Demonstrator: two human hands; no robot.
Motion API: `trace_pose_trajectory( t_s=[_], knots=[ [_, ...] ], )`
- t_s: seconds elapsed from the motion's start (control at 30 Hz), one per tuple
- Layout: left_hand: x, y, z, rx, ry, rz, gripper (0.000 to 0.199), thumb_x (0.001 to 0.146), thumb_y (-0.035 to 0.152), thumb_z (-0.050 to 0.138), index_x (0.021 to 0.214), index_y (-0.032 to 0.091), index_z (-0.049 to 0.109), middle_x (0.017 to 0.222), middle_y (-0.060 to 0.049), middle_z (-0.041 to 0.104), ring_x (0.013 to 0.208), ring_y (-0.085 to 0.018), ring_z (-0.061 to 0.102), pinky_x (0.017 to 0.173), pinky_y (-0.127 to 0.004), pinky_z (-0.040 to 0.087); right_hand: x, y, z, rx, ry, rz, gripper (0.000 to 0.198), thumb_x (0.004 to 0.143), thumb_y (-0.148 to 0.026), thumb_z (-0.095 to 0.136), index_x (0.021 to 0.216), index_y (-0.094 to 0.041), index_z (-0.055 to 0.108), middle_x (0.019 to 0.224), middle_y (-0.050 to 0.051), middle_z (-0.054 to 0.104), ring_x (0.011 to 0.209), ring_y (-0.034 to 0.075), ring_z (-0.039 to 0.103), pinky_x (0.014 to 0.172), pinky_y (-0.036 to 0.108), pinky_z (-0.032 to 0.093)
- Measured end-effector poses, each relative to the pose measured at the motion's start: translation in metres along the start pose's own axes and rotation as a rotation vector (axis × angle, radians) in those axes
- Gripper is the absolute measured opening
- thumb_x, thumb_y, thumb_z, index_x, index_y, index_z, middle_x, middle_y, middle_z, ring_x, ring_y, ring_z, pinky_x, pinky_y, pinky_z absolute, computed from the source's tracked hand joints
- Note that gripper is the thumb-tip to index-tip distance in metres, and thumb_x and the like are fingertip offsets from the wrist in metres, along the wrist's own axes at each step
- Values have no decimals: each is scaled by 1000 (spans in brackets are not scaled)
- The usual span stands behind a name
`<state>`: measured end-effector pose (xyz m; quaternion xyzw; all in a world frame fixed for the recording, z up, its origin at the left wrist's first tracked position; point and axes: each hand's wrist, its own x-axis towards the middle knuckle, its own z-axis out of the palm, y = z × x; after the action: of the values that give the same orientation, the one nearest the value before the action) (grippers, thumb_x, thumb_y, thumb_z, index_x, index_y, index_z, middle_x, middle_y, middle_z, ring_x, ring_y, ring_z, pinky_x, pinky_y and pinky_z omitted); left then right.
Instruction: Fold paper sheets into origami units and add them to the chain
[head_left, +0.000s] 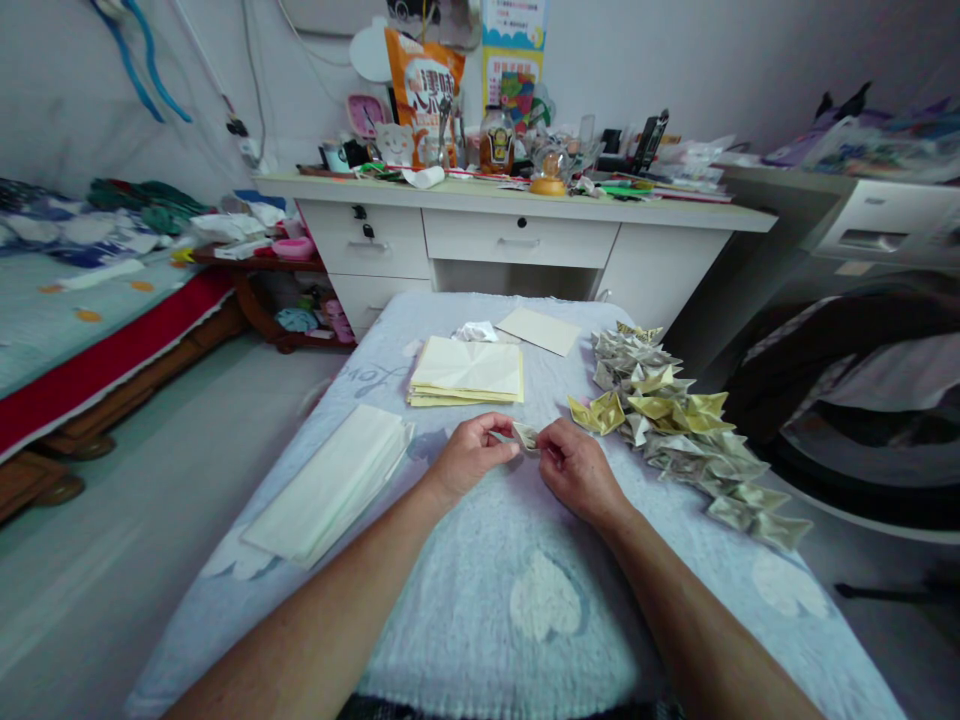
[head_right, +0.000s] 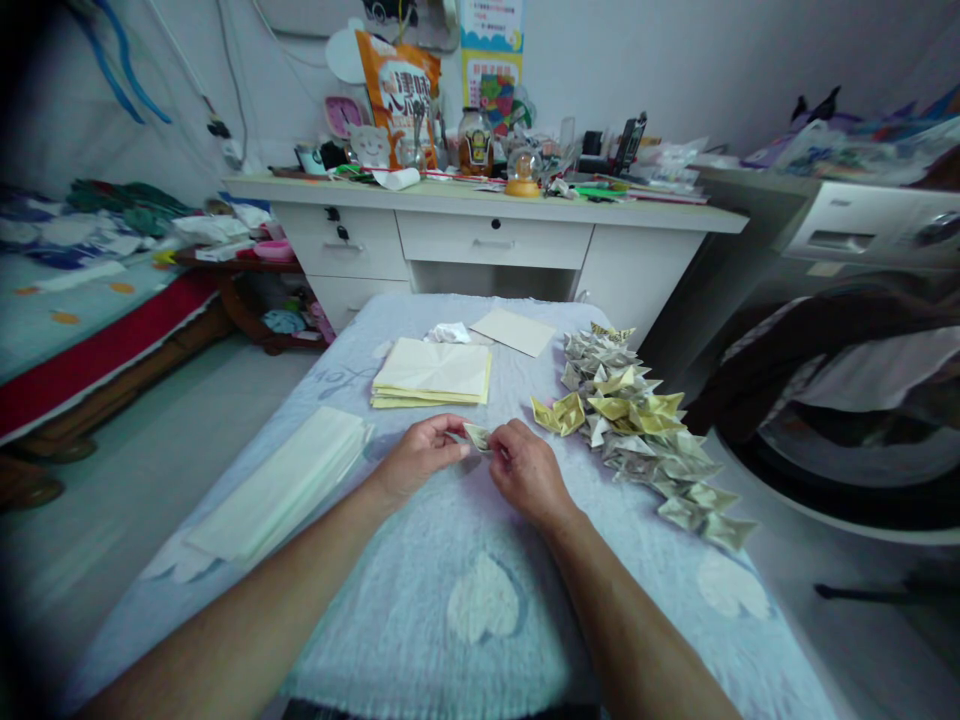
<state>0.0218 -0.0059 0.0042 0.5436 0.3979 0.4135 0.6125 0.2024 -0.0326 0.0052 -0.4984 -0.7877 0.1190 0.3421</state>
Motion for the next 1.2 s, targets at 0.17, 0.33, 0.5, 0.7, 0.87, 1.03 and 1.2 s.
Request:
trace_pose_trajectory(
  t_s=[0.17, 0.33, 0.5, 0.7, 0.87, 1.03, 1.2],
  knots=[
    [-3, 4, 0, 87, 29, -35, 28, 67, 25, 70, 93, 14, 67, 78, 0, 62, 58, -8, 47, 58, -21, 34, 1, 10, -15, -93, 50, 28, 18, 72, -3, 49, 76, -19, 55, 79, 3, 55, 77, 18, 52, 73, 28, 39],
    [-4, 8, 1, 100, 37, -42, 26, 67, 26, 69, 90, 14, 67, 72, 1, 59, 58, -8, 45, 57, -21, 33, 3, 27, -35, -229, 44, 33, 18, 74, -5, 48, 77, -18, 59, 81, 5, 59, 79, 20, 53, 74, 30, 39],
    [-3, 7, 0, 115, 35, -66, 22, 67, 25, 67, 87, 14, 67, 66, 3, 56, 55, -8, 43, 57, -22, 34, -3, 34, -58, -537, 88, 143, 15, 73, -10, 55, 73, -20, 65, 85, 7, 62, 86, 24, 47, 71, 34, 31],
    [-2, 4, 0, 94, 25, -65, 22, 68, 25, 67, 86, 14, 67, 71, 1, 58, 61, -9, 46, 59, -22, 35, -12, 42, -72, -674, 115, 287, 14, 71, -14, 59, 70, -23, 70, 98, 9, 58, 95, 29, 43, 75, 41, 29],
    [-1, 3, 0, 83, 8, -72, 21, 68, 24, 68, 86, 14, 67, 72, 1, 57, 63, -9, 47, 60, -22, 36, -15, 47, -75, -671, 102, 308, 14, 71, -13, 59, 68, -22, 70, 102, 9, 57, 98, 28, 43, 80, 43, 28],
    [0, 0, -1, 92, -12, -74, 21, 69, 24, 66, 88, 13, 65, 73, 1, 56, 62, -8, 46, 59, -21, 35, -15, 41, -73, -679, 59, 306, 15, 72, -14, 60, 70, -24, 71, 102, 8, 57, 98, 28, 41, 78, 41, 28],
    [0, 0, -1, 89, -16, -79, 22, 69, 24, 66, 88, 13, 64, 73, 1, 56, 63, -8, 47, 58, -20, 35, -13, 33, -72, -689, -65, 392, 16, 70, -13, 59, 70, -24, 70, 95, 7, 57, 92, 25, 42, 74, 37, 28]
  ],
)
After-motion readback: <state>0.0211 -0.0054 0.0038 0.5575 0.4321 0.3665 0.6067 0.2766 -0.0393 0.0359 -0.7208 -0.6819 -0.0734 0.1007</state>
